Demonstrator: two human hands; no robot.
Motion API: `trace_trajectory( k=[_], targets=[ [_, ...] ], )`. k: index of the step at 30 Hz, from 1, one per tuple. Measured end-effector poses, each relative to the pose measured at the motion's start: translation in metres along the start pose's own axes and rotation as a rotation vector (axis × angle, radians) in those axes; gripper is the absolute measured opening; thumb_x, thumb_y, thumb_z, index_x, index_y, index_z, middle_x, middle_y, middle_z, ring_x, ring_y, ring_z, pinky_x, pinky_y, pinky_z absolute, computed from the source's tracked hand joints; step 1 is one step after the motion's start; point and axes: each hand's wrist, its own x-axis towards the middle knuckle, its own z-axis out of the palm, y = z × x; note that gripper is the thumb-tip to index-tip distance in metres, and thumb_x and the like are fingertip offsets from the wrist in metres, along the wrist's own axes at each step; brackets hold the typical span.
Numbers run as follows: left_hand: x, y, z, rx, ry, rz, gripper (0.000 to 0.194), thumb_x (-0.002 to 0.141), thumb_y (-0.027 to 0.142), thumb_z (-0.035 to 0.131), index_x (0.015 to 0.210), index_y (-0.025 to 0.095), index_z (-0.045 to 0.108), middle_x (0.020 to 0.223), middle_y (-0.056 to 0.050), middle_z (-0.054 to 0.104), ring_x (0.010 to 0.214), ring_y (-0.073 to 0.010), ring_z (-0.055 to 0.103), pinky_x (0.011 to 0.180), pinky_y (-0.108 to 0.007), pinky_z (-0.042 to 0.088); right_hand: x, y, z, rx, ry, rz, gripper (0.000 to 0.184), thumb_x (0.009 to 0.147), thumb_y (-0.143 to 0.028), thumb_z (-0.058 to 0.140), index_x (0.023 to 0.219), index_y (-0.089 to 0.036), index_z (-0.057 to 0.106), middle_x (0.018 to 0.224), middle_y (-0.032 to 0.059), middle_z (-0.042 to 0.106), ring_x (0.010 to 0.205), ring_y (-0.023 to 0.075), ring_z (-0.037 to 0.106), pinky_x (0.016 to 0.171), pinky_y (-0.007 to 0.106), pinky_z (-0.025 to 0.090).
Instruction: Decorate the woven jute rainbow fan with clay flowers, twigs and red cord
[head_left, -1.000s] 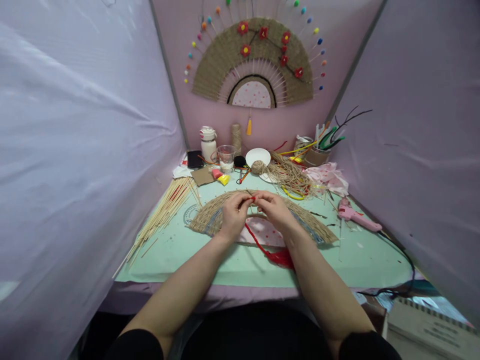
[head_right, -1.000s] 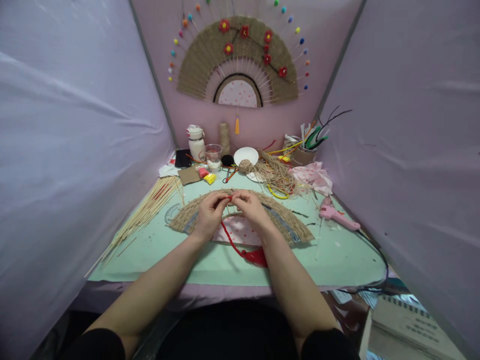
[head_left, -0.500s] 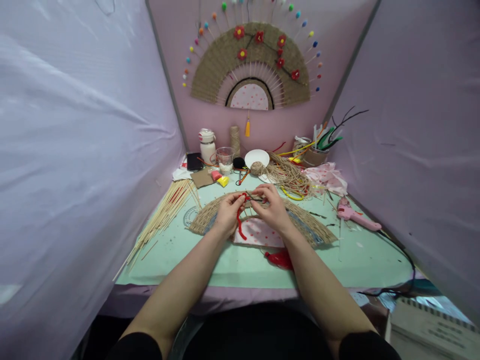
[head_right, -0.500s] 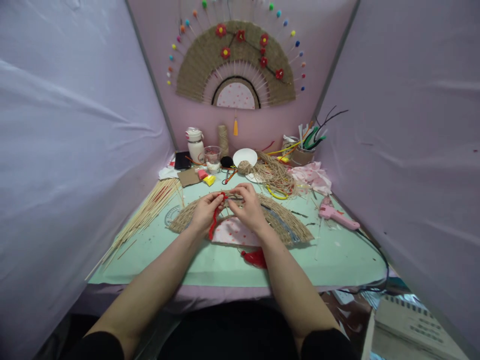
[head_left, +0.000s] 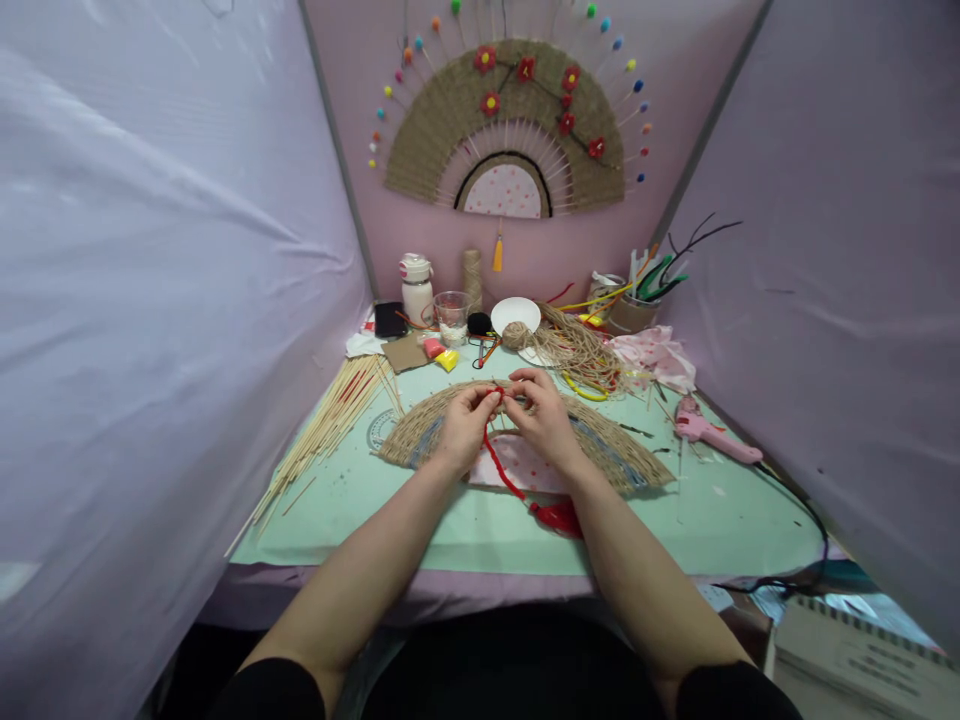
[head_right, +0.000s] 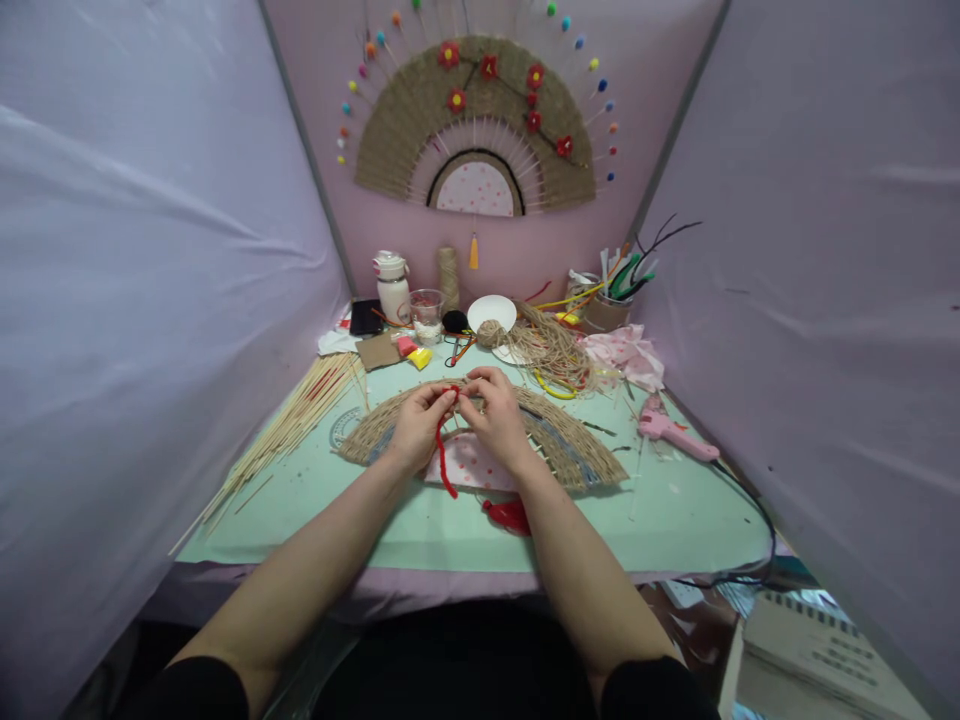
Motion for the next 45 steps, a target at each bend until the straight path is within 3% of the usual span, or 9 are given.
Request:
trace_trajectory(
  k=[3, 7, 9, 13, 16, 21, 30, 40, 45],
  targets=[
    [-0.005, 0.004, 0.001, 0.093, 0.009, 0.086, 0.013, 0.075, 0.029, 0.074, 0.08, 0.018, 0.07, 0.074, 0.0, 0.063, 0.068, -0.0128, 0.053, 0.067, -0.026, 0.043, 0.002, 0.003, 0.001, 0.111, -0.028, 0.143, 0.016, 0.077, -0.036, 0.062, 0.071, -0.021, 0.064, 0.11, 0.0099, 0.061, 0.098, 0.024, 0.059, 0.079, 0.037, 0.048],
    [-0.011, 0.007, 0.002, 0.215, -0.001, 0.17, 0.003, 0.075, 0.02, 0.074, 0.078, 0.02, 0.072, 0.082, -0.002, 0.066, 0.082, -0.0162, 0.056, 0.08, -0.028, 0.042, 0.004, 0.011, -0.001, 0.194, -0.112, 0.266, 0.021, 0.077, -0.038, 0.058, 0.07, -0.02, 0.065, 0.086, 0.0047, 0.068, 0.072, 0.0177, 0.059, 0.069, 0.033, 0.048],
    [-0.011, 0.005, 0.002, 0.262, -0.005, 0.179, 0.003, 0.075, 0.018, 0.073, 0.077, 0.021, 0.073, 0.081, -0.002, 0.066, 0.081, -0.0163, 0.056, 0.081, -0.028, 0.042, 0.004, 0.013, -0.002, 0.21, -0.118, 0.297, 0.019, 0.076, -0.037, 0.06, 0.068, -0.02, 0.064, 0.08, 0.0028, 0.067, 0.071, 0.017, 0.058, 0.072, 0.033, 0.048],
    [-0.005, -0.002, -0.001, 0.236, -0.012, 0.098, 0.008, 0.075, 0.021, 0.072, 0.082, 0.019, 0.073, 0.081, -0.003, 0.069, 0.076, -0.0163, 0.06, 0.077, -0.029, 0.046, 0.005, 0.013, -0.005, 0.189, -0.044, 0.291, 0.016, 0.072, -0.035, 0.065, 0.064, -0.021, 0.065, 0.09, 0.0043, 0.067, 0.096, 0.0211, 0.059, 0.094, 0.036, 0.042],
    [0.0, -0.005, -0.003, 0.165, -0.035, 0.002, 0.015, 0.072, 0.025, 0.074, 0.084, 0.016, 0.072, 0.079, -0.004, 0.071, 0.073, -0.0161, 0.063, 0.072, -0.029, 0.048, 0.007, 0.014, -0.005, 0.179, -0.02, 0.294, 0.017, 0.071, -0.038, 0.068, 0.067, -0.021, 0.068, 0.093, 0.0055, 0.067, 0.099, 0.0226, 0.058, 0.096, 0.037, 0.041],
    [0.002, -0.004, -0.004, 0.024, -0.006, -0.086, 0.023, 0.067, 0.03, 0.077, 0.082, 0.015, 0.069, 0.077, -0.004, 0.071, 0.071, -0.015, 0.065, 0.072, -0.029, 0.05, 0.009, 0.017, -0.004, 0.219, -0.042, 0.349, 0.03, 0.077, -0.05, 0.065, 0.08, -0.02, 0.07, 0.081, 0.0035, 0.067, 0.083, 0.0204, 0.06, 0.083, 0.036, 0.046],
    [0.0, 0.0, -0.004, -0.056, 0.079, -0.103, 0.018, 0.063, 0.023, 0.079, 0.077, 0.016, 0.07, 0.077, -0.002, 0.07, 0.076, -0.0143, 0.063, 0.077, -0.028, 0.048, -0.002, 0.005, 0.004, 0.365, -0.249, 0.487, 0.033, 0.066, -0.049, 0.078, 0.071, -0.018, 0.07, 0.065, -0.0007, 0.062, 0.06, 0.0135, 0.054, 0.06, 0.029, 0.048],
    [0.0, 0.005, -0.002, -0.204, 0.053, -0.254, 0.033, 0.053, 0.03, 0.087, 0.075, 0.016, 0.067, 0.076, -0.002, 0.069, 0.073, -0.0143, 0.063, 0.07, -0.028, 0.05, -0.004, 0.005, 0.012, 0.44, -0.278, 0.532, 0.029, 0.064, -0.043, 0.077, 0.078, -0.019, 0.072, 0.07, 0.0014, 0.069, 0.057, 0.0134, 0.058, 0.055, 0.027, 0.047],
    [0.002, 0.004, -0.004, -0.233, 0.018, -0.31, 0.031, 0.054, 0.029, 0.086, 0.074, 0.015, 0.068, 0.072, -0.002, 0.067, 0.066, -0.0124, 0.06, 0.062, -0.026, 0.047, -0.004, 0.005, 0.012, 0.352, -0.225, 0.524, 0.02, 0.069, -0.039, 0.069, 0.071, -0.02, 0.067, 0.062, -0.0019, 0.062, 0.05, 0.0117, 0.05, 0.049, 0.025, 0.039]
  ],
)
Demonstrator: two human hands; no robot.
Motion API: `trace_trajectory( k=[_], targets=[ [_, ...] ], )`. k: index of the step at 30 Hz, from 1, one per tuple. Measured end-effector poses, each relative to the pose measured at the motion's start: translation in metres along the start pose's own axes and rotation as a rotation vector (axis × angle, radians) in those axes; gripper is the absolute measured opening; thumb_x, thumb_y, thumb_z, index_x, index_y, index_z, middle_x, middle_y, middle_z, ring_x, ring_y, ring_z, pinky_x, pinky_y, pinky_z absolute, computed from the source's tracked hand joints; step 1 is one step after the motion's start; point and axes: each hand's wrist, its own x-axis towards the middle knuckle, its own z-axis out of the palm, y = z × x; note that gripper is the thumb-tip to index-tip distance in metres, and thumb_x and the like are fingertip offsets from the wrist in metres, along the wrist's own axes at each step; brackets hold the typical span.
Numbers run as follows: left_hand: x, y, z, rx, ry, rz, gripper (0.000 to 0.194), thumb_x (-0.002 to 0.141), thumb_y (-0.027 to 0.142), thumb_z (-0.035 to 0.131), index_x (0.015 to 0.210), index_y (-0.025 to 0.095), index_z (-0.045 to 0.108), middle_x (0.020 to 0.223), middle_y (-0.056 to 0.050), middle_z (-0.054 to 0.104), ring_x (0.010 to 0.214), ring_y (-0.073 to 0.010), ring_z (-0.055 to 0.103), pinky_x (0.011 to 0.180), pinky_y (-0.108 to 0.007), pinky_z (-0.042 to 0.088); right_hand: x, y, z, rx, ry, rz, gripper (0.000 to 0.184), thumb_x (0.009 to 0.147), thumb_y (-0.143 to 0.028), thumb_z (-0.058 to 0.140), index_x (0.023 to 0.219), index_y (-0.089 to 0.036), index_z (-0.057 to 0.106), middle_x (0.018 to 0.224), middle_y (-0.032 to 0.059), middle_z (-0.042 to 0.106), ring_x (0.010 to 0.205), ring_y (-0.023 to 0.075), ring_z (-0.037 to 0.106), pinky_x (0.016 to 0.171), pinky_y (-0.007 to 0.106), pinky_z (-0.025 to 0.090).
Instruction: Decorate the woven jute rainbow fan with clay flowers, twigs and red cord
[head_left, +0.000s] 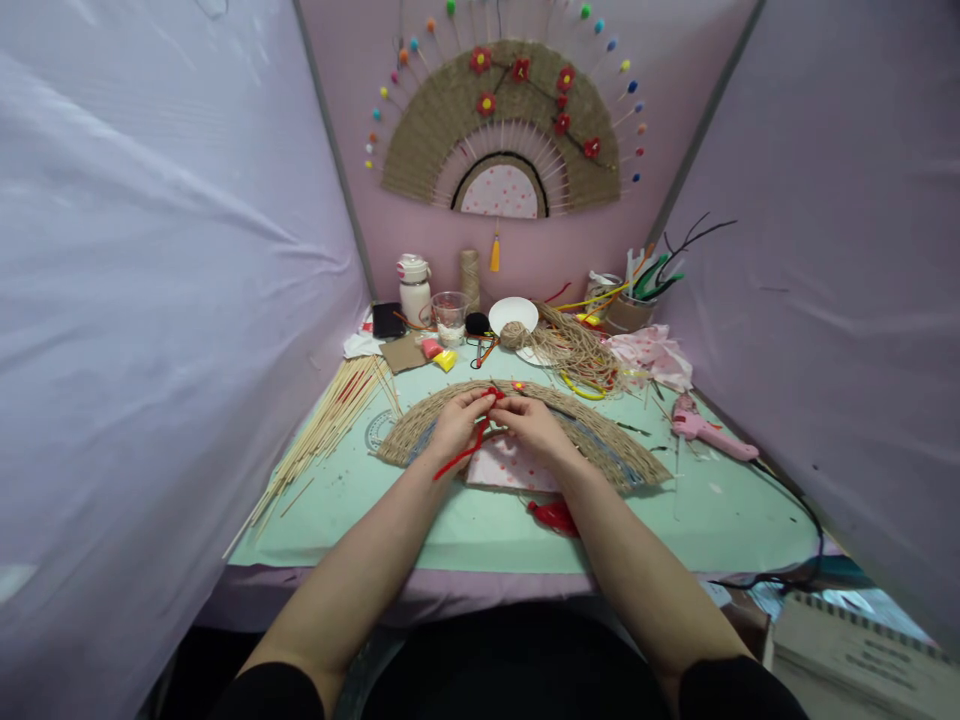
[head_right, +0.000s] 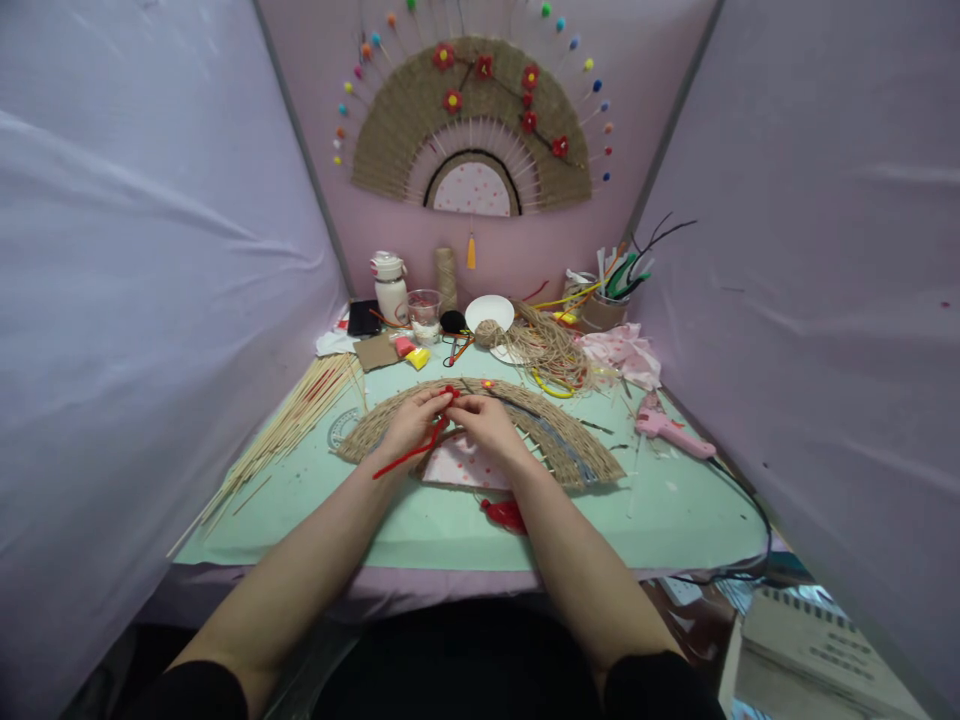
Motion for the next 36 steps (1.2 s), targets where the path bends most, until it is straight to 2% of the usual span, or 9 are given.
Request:
trace_trajectory(
  k=[4, 7, 15, 22, 28, 32, 36],
  targets=[
    [0.001, 0.0, 0.0, -0.011, 0.026, 0.01, 0.027, 0.057, 0.025, 0.085, 0.073, 0.014, 0.067, 0.071, 0.0, 0.065, 0.061, -0.0081, 0.055, 0.055, -0.021, 0.039, 0.002, -0.004, -0.007, -0.09, 0.077, -0.064, 0.012, 0.067, -0.031, 0.066, 0.063, -0.02, 0.063, 0.056, -0.0046, 0.055, 0.053, 0.0118, 0.045, 0.054, 0.026, 0.037],
    [0.002, -0.001, 0.0, -0.002, 0.044, 0.011, 0.025, 0.059, 0.025, 0.084, 0.074, 0.014, 0.067, 0.07, -0.001, 0.064, 0.06, -0.0077, 0.053, 0.052, -0.02, 0.036, 0.003, -0.005, -0.011, -0.137, 0.084, -0.106, 0.013, 0.067, -0.031, 0.066, 0.062, -0.02, 0.064, 0.054, -0.0047, 0.053, 0.054, 0.0127, 0.045, 0.057, 0.027, 0.036],
    [0.0, -0.004, -0.001, 0.069, 0.07, 0.049, 0.026, 0.06, 0.028, 0.083, 0.077, 0.018, 0.066, 0.077, -0.001, 0.067, 0.07, -0.0126, 0.061, 0.062, -0.024, 0.046, 0.004, -0.004, -0.009, -0.174, 0.167, -0.255, 0.023, 0.075, -0.042, 0.065, 0.08, -0.02, 0.069, 0.08, 0.0043, 0.07, 0.077, 0.0201, 0.061, 0.074, 0.033, 0.048],
    [-0.002, -0.005, 0.0, 0.224, 0.028, 0.159, 0.023, 0.064, 0.023, 0.078, 0.084, 0.018, 0.07, 0.078, -0.003, 0.07, 0.075, -0.0149, 0.064, 0.071, -0.027, 0.049, 0.004, -0.001, -0.01, -0.334, 0.22, -0.349, 0.021, 0.081, -0.038, 0.059, 0.075, -0.02, 0.067, 0.076, 0.0047, 0.068, 0.071, 0.0196, 0.059, 0.07, 0.033, 0.046],
    [0.0, -0.002, -0.004, 0.445, 0.031, 0.201, 0.006, 0.067, 0.018, 0.071, 0.072, 0.018, 0.074, 0.072, -0.004, 0.071, 0.071, -0.0177, 0.062, 0.072, -0.031, 0.048, 0.001, -0.004, -0.012, -0.546, 0.202, -0.431, 0.015, 0.082, -0.026, 0.057, 0.068, -0.022, 0.061, 0.075, 0.0047, 0.063, 0.079, 0.0218, 0.057, 0.078, 0.036, 0.044],
    [0.0, 0.004, -0.009, 0.599, 0.006, 0.196, 0.007, 0.061, 0.012, 0.073, 0.063, 0.019, 0.074, 0.065, -0.002, 0.069, 0.068, -0.0177, 0.057, 0.07, -0.029, 0.043, -0.004, -0.006, -0.012, -0.643, 0.152, -0.447, 0.014, 0.081, -0.021, 0.06, 0.067, -0.022, 0.06, 0.081, 0.0078, 0.063, 0.089, 0.0261, 0.055, 0.088, 0.041, 0.041],
    [0.002, 0.005, -0.012, 0.631, -0.012, 0.143, 0.008, 0.058, 0.011, 0.073, 0.062, 0.018, 0.074, 0.062, -0.001, 0.068, 0.065, -0.0162, 0.055, 0.066, -0.028, 0.041, -0.005, -0.006, -0.011, -0.634, 0.139, -0.423, 0.014, 0.08, -0.02, 0.063, 0.066, -0.022, 0.06, 0.085, 0.0103, 0.065, 0.095, 0.0282, 0.054, 0.092, 0.042, 0.04]
  ],
)
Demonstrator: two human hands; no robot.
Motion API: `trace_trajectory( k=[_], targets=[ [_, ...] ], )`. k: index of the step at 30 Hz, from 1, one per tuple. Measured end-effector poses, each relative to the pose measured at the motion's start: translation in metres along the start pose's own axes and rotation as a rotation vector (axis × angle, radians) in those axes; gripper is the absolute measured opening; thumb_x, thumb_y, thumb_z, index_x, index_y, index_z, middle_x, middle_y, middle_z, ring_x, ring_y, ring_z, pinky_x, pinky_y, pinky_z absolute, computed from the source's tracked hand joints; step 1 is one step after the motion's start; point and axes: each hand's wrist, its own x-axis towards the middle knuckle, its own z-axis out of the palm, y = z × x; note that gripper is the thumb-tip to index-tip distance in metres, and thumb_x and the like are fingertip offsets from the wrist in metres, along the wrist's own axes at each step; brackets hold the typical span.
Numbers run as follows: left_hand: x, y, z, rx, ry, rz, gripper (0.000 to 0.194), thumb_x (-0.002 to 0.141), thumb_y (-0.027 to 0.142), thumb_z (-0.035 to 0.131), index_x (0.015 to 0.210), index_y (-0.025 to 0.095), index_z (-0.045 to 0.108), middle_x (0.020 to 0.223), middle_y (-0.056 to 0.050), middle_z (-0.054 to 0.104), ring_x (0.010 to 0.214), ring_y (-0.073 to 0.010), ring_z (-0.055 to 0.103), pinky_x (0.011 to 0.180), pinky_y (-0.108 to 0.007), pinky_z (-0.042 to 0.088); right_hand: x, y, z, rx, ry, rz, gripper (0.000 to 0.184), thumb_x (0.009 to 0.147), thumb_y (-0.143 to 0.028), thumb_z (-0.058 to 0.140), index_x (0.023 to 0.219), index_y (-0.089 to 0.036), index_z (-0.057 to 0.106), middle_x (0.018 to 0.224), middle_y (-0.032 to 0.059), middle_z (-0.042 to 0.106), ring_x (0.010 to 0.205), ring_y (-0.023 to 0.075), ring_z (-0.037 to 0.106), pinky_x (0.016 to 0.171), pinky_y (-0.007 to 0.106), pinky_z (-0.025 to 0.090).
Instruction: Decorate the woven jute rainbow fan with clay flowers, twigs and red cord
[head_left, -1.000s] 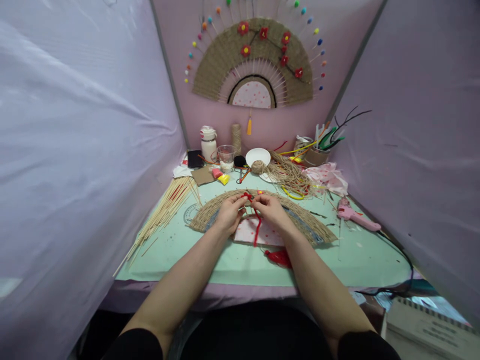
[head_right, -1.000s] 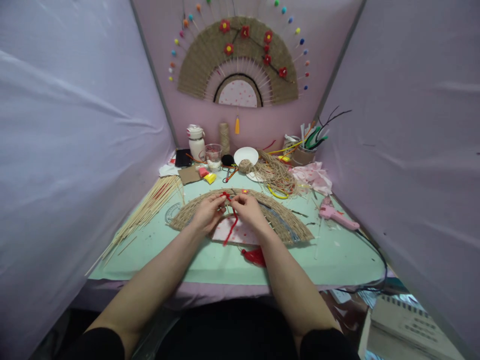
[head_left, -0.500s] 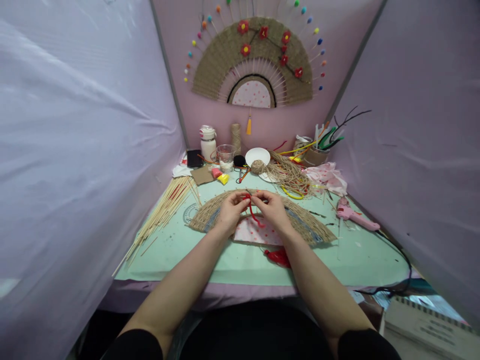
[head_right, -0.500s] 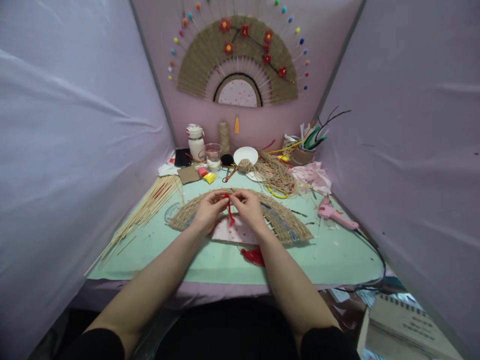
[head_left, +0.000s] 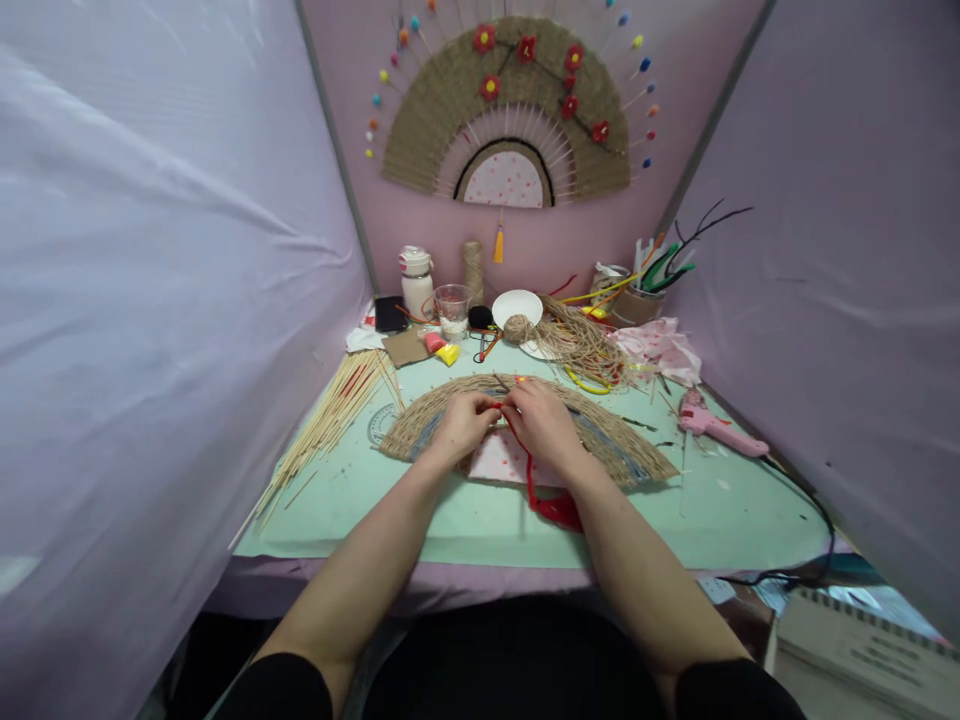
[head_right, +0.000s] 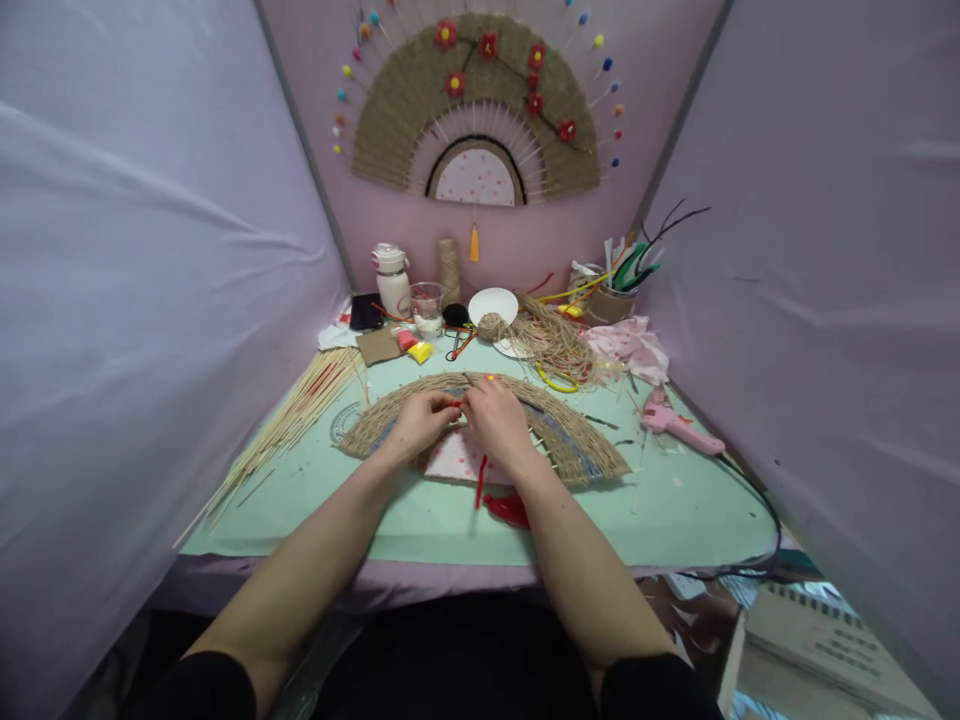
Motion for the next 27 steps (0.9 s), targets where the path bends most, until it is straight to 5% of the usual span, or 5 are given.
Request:
trace_trajectory(
  k=[7, 12, 19, 27],
  targets=[
    [0.002, 0.004, 0.004, -0.212, -0.013, -0.108, 0.021, 0.066, 0.033, 0.074, 0.075, 0.014, 0.072, 0.066, -0.003, 0.065, 0.062, -0.0116, 0.055, 0.061, -0.026, 0.046, 0.006, 0.012, 0.001, 0.229, 0.001, 0.145, 0.024, 0.086, -0.039, 0.055, 0.087, -0.018, 0.066, 0.082, 0.0055, 0.07, 0.075, 0.0193, 0.061, 0.071, 0.032, 0.047],
    [0.002, 0.006, 0.002, -0.269, -0.024, -0.17, 0.021, 0.07, 0.034, 0.07, 0.076, 0.014, 0.07, 0.074, -0.008, 0.07, 0.067, -0.0135, 0.061, 0.064, -0.026, 0.05, 0.006, 0.02, 0.003, 0.356, -0.115, 0.268, 0.026, 0.074, -0.043, 0.064, 0.075, -0.017, 0.067, 0.062, 0.0018, 0.066, 0.05, 0.0129, 0.051, 0.05, 0.026, 0.038],
    [0.0, 0.011, -0.001, -0.147, -0.006, -0.114, 0.017, 0.071, 0.027, 0.068, 0.084, 0.018, 0.075, 0.092, -0.009, 0.074, 0.081, -0.0183, 0.064, 0.067, -0.026, 0.048, 0.006, 0.021, 0.0, 0.409, -0.12, 0.351, 0.026, 0.07, -0.043, 0.066, 0.067, -0.018, 0.064, 0.057, -0.0001, 0.062, 0.049, 0.0121, 0.049, 0.051, 0.026, 0.036],
    [0.0, 0.011, 0.0, -0.129, -0.035, -0.077, 0.021, 0.065, 0.033, 0.077, 0.078, 0.017, 0.072, 0.077, -0.004, 0.069, 0.072, -0.0154, 0.06, 0.061, -0.025, 0.045, 0.005, 0.02, 0.002, 0.427, -0.16, 0.372, 0.024, 0.068, -0.041, 0.068, 0.066, -0.018, 0.063, 0.055, -0.0018, 0.059, 0.049, 0.0123, 0.048, 0.052, 0.026, 0.034]
  ],
)
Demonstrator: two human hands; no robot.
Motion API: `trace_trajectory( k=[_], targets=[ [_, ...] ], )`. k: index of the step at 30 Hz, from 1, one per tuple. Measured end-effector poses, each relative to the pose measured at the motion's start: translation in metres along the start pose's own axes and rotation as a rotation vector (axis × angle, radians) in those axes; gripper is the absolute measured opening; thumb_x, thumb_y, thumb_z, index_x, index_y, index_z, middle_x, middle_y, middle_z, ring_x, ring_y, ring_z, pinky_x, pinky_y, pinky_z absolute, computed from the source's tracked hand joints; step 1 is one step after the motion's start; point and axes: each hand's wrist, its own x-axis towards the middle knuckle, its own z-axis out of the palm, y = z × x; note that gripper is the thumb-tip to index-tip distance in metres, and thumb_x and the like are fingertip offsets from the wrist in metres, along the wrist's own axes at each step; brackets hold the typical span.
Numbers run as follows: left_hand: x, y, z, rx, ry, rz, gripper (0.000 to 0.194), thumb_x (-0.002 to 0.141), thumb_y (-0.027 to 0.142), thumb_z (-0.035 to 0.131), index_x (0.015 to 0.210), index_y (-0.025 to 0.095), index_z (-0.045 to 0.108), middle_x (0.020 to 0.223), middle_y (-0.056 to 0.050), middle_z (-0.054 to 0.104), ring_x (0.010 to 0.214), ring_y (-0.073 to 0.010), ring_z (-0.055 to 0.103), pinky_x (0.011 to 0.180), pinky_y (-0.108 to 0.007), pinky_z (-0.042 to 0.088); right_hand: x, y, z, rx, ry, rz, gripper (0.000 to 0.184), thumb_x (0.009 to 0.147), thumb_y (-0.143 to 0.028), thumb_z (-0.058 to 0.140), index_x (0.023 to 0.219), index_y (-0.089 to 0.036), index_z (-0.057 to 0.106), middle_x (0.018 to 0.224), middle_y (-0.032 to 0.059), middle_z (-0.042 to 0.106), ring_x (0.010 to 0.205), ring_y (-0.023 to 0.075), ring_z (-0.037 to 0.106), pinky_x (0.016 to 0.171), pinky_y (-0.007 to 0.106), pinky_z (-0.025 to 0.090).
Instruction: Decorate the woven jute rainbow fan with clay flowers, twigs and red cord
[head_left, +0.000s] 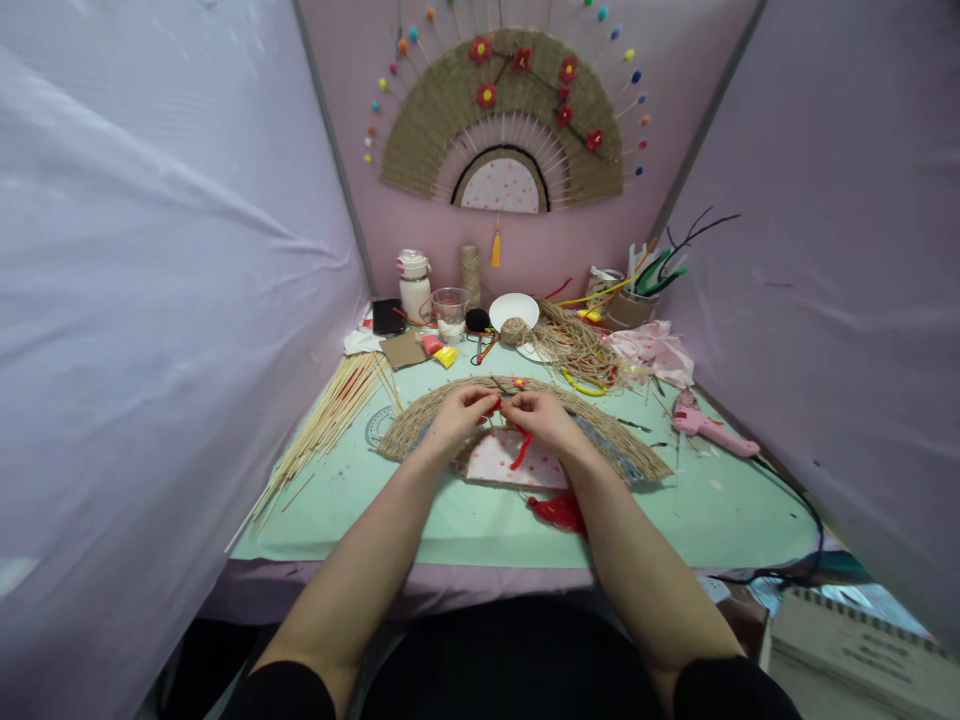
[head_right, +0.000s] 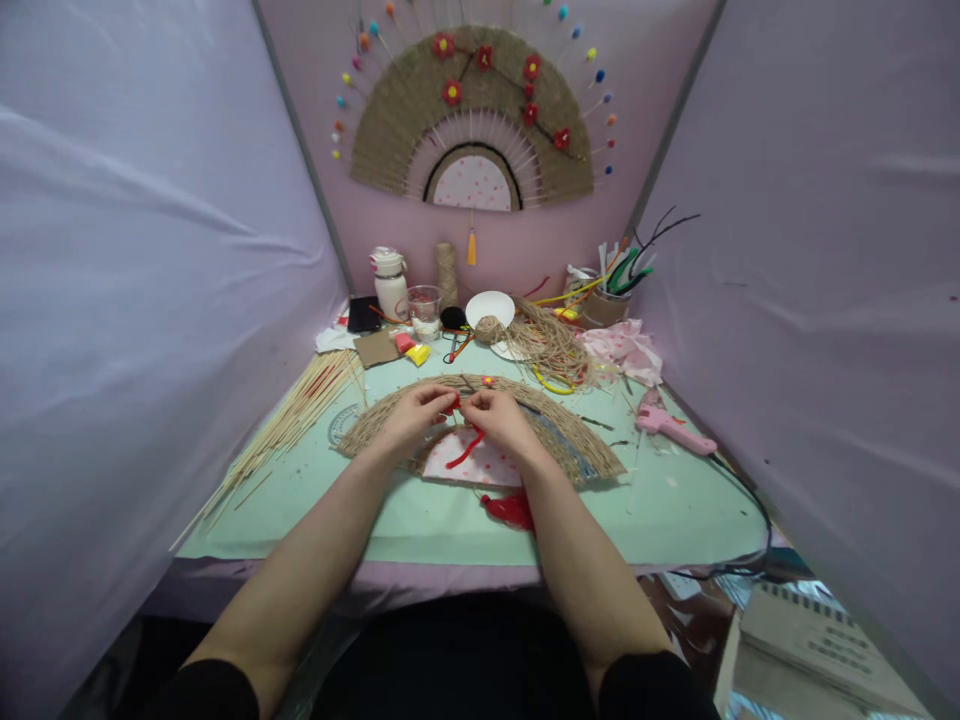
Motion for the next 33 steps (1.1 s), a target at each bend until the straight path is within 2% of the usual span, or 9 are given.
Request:
trace_trajectory(
  k=[3, 13, 18, 21, 28, 33],
  targets=[
    [0.001, -0.001, -0.002, -0.022, -0.009, -0.028, 0.024, 0.066, 0.037, 0.077, 0.077, 0.016, 0.072, 0.075, -0.004, 0.069, 0.067, -0.0133, 0.058, 0.06, -0.025, 0.045, 0.0, 0.0, -0.001, 0.005, -0.007, 0.003, 0.024, 0.069, -0.041, 0.067, 0.066, -0.018, 0.064, 0.053, -0.0023, 0.058, 0.05, 0.0124, 0.047, 0.052, 0.026, 0.034],
    [0.003, -0.002, -0.004, -0.067, 0.024, -0.02, 0.018, 0.06, 0.025, 0.081, 0.071, 0.016, 0.071, 0.068, -0.002, 0.068, 0.06, -0.0105, 0.055, 0.058, -0.023, 0.045, 0.001, 0.0, -0.001, 0.042, -0.019, -0.004, 0.025, 0.069, -0.042, 0.071, 0.068, -0.017, 0.065, 0.054, -0.0037, 0.056, 0.051, 0.0115, 0.046, 0.053, 0.026, 0.034],
    [0.001, 0.001, -0.004, -0.094, 0.033, 0.006, 0.018, 0.063, 0.025, 0.079, 0.074, 0.016, 0.07, 0.07, -0.003, 0.069, 0.065, -0.0128, 0.06, 0.064, -0.026, 0.05, 0.004, 0.003, -0.001, 0.136, 0.004, 0.003, 0.032, 0.076, -0.049, 0.065, 0.087, -0.02, 0.071, 0.077, 0.0016, 0.068, 0.061, 0.0131, 0.054, 0.055, 0.025, 0.04],
    [-0.001, 0.003, -0.002, -0.109, 0.025, 0.02, 0.018, 0.063, 0.024, 0.079, 0.075, 0.015, 0.07, 0.07, -0.003, 0.069, 0.065, -0.0133, 0.062, 0.066, -0.027, 0.051, 0.006, 0.007, 0.001, 0.207, -0.03, 0.035, 0.037, 0.074, -0.051, 0.067, 0.096, -0.021, 0.071, 0.081, 0.0029, 0.071, 0.057, 0.0129, 0.055, 0.051, 0.025, 0.04],
    [-0.003, 0.004, -0.001, -0.126, -0.007, 0.024, 0.016, 0.063, 0.022, 0.077, 0.076, 0.015, 0.071, 0.069, -0.003, 0.069, 0.063, -0.0131, 0.061, 0.066, -0.028, 0.05, 0.007, 0.013, 0.001, 0.292, -0.078, 0.032, 0.037, 0.064, -0.051, 0.079, 0.081, -0.02, 0.067, 0.07, -0.0001, 0.068, 0.055, 0.0113, 0.055, 0.053, 0.024, 0.042],
    [-0.002, 0.004, -0.002, -0.133, -0.039, 0.0, 0.016, 0.062, 0.02, 0.077, 0.076, 0.014, 0.072, 0.07, -0.003, 0.07, 0.061, -0.012, 0.059, 0.064, -0.026, 0.048, 0.004, 0.008, 0.002, 0.302, -0.074, 0.004, 0.038, 0.063, -0.05, 0.081, 0.079, -0.02, 0.064, 0.073, -0.0002, 0.068, 0.057, 0.0117, 0.056, 0.056, 0.024, 0.043]
  ],
)
